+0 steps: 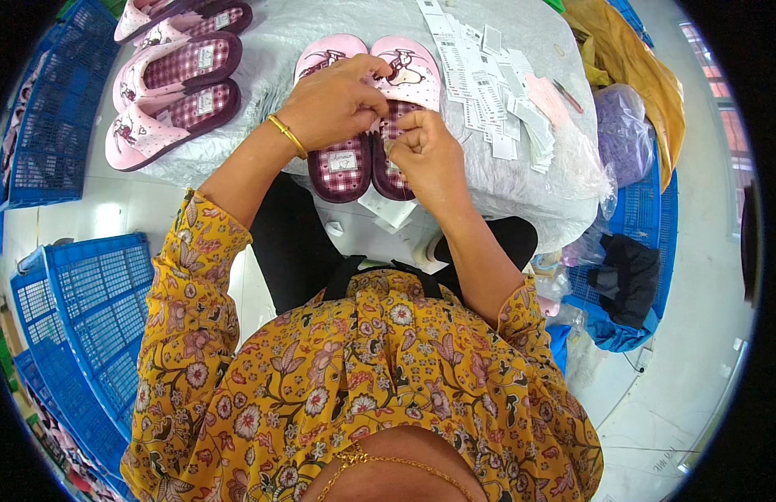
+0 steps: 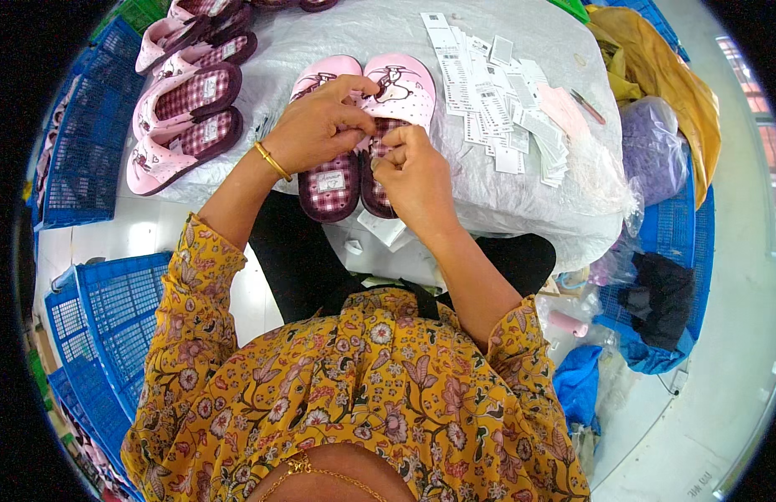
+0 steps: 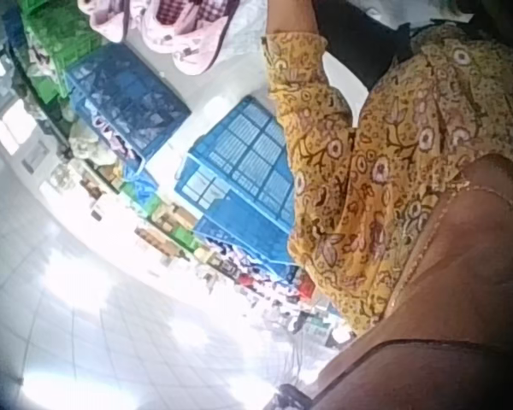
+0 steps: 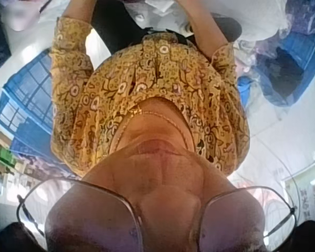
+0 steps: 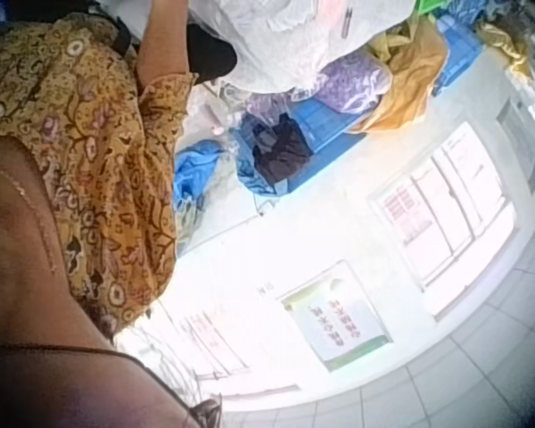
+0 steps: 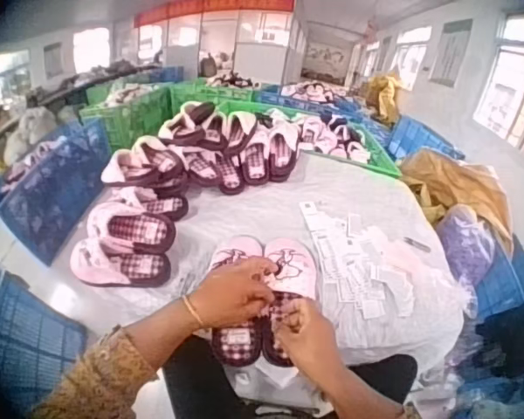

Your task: The person sits on the floor and repeatedly picks up small white paper labels, separates them, and attaches them to pink slippers with cartoon designs. The person then places the labeled slippers into a green plastic crate.

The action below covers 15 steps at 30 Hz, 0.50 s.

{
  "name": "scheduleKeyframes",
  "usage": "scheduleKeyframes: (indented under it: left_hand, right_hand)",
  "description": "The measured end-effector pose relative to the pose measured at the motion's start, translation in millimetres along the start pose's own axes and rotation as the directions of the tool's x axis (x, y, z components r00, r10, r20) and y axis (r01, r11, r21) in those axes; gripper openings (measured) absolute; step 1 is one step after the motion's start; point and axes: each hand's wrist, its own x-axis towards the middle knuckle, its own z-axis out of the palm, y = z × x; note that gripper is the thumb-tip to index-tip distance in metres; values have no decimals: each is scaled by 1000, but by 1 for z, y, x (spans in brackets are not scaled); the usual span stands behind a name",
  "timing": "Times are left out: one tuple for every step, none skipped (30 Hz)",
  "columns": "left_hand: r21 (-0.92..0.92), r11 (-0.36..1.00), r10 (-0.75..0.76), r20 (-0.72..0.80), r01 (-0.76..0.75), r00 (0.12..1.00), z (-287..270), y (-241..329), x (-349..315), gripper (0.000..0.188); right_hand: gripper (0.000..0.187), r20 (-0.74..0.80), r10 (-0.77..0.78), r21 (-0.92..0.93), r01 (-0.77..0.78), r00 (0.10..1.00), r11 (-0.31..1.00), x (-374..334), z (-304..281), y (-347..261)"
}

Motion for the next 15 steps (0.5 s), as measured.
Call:
scheduleKeyframes:
  left_hand:
    - [-11,1000,-11,4,11,1000,0,0,0,11]
    - [-22,1000,-21,9,21,1000,-1,1,0,11]
    - [-19,999,-31,34,32,999,-3,2,0,12]
    - [-17,999,-41,58,42,997,-5,4,0,13]
    - [-13,999,-51,82,52,995,-7,5,0,14]
    - [-15,998,-52,78,54,996,-6,5,0,14]
    - [-17,998,-53,74,55,996,-6,5,-1,14]
    - [-18,998,-55,70,56,996,-5,5,-1,14]
    - [3,999,-33,62,33,997,-5,5,-1,14]
    - [24,1000,-12,55,10,998,-4,5,0,14]
    - [46,999,10,49,-13,999,-3,5,1,14]
    - [57,998,15,57,-18,998,-2,5,2,14]
    - [68,997,19,65,-24,998,-2,5,3,13]
    - [79,996,24,73,-30,997,-1,6,5,12]
    - [98,995,25,75,-32,997,-1,7,6,11]
  right_hand:
    - [30,-1,-1,-1,1,1000,1000,0,0,0]
    - [30,-5,-1,-8,0,1000,1000,0,1,-1]
    - [30,-8,-1,-15,1,1000,1000,0,1,-2]
    - [30,-12,-2,-21,2,1000,1000,0,1,-4]
    - [29,-17,-2,-29,1,1000,1000,0,1,-5]
    - [29,-21,-2,-37,2,1000,999,0,1,-6]
    - [29,-25,-3,-45,2,1000,999,0,1,-7]
    - [28,-35,-8,-54,6,999,999,1,1,-8]
    - [28,-44,-13,-64,10,999,998,1,2,-9]
    - [28,-53,-18,-73,14,998,997,1,2,-11]
    - [28,-53,4,-60,-7,999,998,1,3,-13]
    - [27,-54,25,-45,-27,998,999,1,3,-16]
    - [27,-54,45,-31,-47,997,998,1,4,-18]
    - [27,-68,24,-45,-27,997,999,2,5,-17]
    - [27,-81,3,-60,-7,997,998,3,6,-14]
